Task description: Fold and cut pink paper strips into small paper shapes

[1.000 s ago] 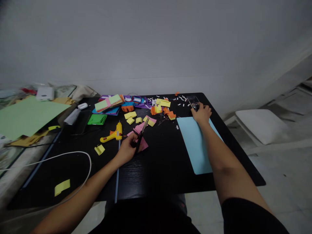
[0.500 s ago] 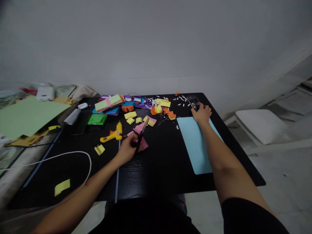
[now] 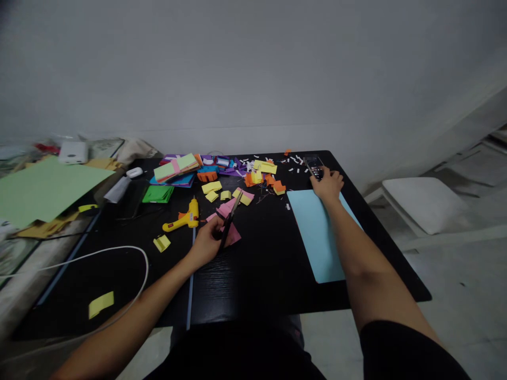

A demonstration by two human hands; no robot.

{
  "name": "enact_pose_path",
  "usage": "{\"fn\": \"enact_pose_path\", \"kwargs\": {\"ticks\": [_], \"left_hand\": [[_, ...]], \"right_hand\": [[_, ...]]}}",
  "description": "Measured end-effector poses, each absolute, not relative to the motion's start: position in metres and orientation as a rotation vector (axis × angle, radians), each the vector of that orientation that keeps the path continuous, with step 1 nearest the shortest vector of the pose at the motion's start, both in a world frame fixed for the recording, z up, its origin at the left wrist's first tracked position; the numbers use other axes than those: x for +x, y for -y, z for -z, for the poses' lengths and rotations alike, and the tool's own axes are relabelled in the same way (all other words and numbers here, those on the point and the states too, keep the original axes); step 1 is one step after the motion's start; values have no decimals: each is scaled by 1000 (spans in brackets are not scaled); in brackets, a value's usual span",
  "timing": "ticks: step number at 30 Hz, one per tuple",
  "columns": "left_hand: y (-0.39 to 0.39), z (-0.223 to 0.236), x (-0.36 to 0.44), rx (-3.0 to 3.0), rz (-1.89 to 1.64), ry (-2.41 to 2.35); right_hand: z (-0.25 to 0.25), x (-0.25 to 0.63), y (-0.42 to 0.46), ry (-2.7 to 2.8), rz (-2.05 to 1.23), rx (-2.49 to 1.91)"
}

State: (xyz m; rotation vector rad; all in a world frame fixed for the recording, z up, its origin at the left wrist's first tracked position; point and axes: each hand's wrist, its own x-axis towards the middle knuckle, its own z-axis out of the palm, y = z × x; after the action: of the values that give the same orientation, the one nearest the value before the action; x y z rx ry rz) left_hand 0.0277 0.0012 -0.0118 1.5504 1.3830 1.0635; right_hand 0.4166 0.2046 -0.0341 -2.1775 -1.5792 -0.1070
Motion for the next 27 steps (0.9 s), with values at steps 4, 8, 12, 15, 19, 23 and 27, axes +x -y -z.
{"fn": "enact_pose_path", "kwargs": {"ticks": [4,8,12,15,19,23,27], "left_hand": [[-1,11,28,1556,-1066,-1393],[-1,12,27,1568,-1075,-1399],[-1,12,27,1548,-1059,-1395],[-1,11,28,1542,-1066,-1397],[-1,12,28,1514,-1062,-1376],[-1,15,27,1532,-1068,-1360],[-1,14,27,1551,-1066,-1365]], "right_hand": [[32,415,-204,1569,87,-2195],[32,416,-205,1575,100,-2201],[35,418,-206,1590,148,-2168],[36,418,-206,1590,143,-2165],[34,417,-205,1582,116,-2182],[34,417,-204,1591,132,-2176],[34,417,-204,1595,123,-2170]]}}
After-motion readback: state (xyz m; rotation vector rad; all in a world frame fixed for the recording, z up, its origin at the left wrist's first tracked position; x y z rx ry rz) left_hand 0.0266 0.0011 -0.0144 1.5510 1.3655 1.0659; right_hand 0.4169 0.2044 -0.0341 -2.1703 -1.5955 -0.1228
